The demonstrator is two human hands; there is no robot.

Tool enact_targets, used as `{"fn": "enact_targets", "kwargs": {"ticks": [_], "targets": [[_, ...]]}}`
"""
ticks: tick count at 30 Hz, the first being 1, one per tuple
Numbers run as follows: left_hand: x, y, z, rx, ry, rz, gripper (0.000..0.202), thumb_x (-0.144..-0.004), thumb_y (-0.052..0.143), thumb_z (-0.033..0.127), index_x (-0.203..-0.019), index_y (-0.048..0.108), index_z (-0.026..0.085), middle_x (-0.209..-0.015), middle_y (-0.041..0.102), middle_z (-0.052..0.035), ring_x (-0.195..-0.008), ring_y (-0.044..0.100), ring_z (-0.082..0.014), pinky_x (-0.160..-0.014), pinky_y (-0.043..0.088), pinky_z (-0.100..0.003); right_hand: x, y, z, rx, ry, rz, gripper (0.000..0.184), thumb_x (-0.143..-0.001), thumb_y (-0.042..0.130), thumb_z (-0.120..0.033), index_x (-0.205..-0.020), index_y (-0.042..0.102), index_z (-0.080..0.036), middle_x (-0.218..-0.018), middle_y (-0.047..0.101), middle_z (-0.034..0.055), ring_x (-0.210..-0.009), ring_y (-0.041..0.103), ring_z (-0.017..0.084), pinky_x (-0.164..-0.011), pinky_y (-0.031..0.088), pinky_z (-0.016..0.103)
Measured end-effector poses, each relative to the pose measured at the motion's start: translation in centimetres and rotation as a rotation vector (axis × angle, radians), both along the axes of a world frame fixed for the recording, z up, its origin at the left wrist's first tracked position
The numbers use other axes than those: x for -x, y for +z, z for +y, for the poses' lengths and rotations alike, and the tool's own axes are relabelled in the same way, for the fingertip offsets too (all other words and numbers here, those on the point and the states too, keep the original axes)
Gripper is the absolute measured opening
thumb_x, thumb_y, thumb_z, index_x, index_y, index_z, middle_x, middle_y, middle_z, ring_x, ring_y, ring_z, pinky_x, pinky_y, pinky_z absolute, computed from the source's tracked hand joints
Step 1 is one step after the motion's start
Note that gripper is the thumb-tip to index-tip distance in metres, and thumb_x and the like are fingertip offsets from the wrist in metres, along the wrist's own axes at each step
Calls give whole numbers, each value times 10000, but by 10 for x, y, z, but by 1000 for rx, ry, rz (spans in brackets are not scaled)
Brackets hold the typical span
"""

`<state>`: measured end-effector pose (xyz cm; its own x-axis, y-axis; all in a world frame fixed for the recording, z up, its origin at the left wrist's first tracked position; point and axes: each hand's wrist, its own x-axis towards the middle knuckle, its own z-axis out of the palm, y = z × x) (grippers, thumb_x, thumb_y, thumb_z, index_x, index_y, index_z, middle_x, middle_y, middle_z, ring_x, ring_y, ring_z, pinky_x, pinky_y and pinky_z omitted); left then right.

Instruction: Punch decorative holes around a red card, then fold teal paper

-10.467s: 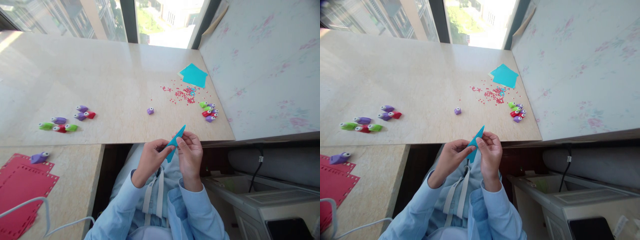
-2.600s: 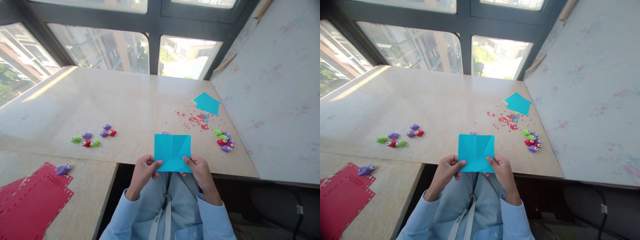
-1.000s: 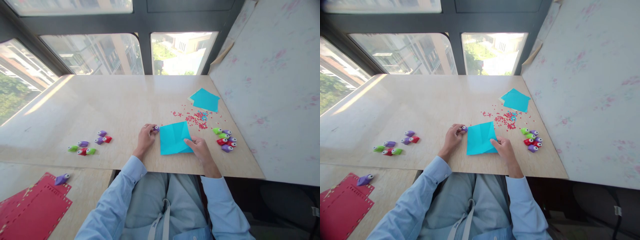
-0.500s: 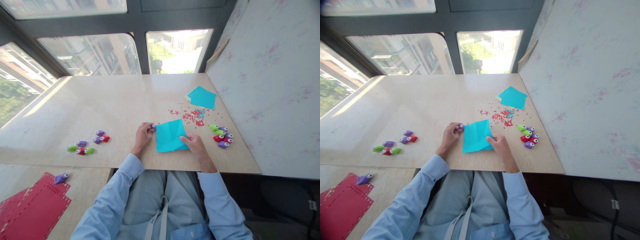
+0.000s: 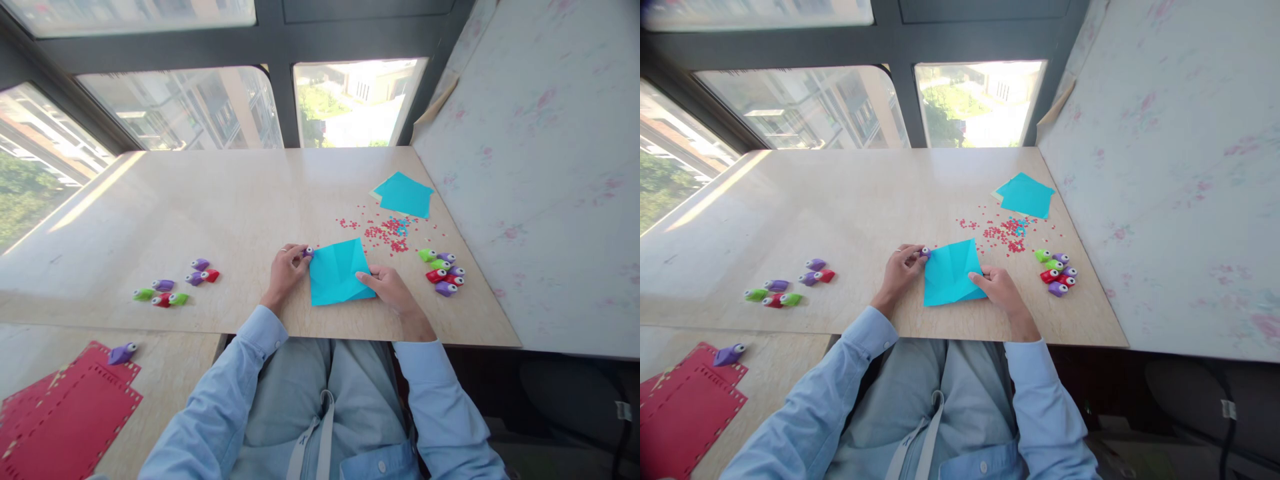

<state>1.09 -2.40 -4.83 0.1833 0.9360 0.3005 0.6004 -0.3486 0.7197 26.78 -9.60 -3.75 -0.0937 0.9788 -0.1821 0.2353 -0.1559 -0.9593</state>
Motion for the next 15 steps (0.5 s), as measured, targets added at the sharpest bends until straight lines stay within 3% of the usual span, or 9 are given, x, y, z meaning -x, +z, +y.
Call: {"fn": "enact_targets", "kwargs": {"ticks": [6,10,12,15], "targets": [[-1,6,-2,32,37,-80,260,-905,596,367,-1042,714,181,-1037,710,-90,-798,636,-180,-731,503,-320,4,6,2,17,8,-39,373,-806,620,-546,-735,579,-182,-605,422,-45,-546,369,110,-473,297,229],[2,7,-3,74,162,-229,269,-888,585,382,-1005,698,168,-985,710,-84,-796,634,-170,-731,503,-307,8,12,2,105,-19,-27,376,-791,624,-565,-793,598,-189,-628,457,-41,-563,441,126,-449,403,223],[5,10,-2,127,205,-300,273,-877,578,392,-977,685,162,-925,709,-74,-795,639,-171,-704,505,-292,9,14,2,112,-28,-34,393,-789,620,-583,-800,600,-191,-626,457,-41,-567,456,132,-447,452,234],[9,21,1,306,193,-339,327,-853,594,472,-934,654,161,-736,665,-36,-630,613,-151,-540,465,-248,10,15,1,106,-54,-56,417,-782,616,-601,-801,609,-184,-611,453,-41,-556,460,133,-436,484,244]]}}
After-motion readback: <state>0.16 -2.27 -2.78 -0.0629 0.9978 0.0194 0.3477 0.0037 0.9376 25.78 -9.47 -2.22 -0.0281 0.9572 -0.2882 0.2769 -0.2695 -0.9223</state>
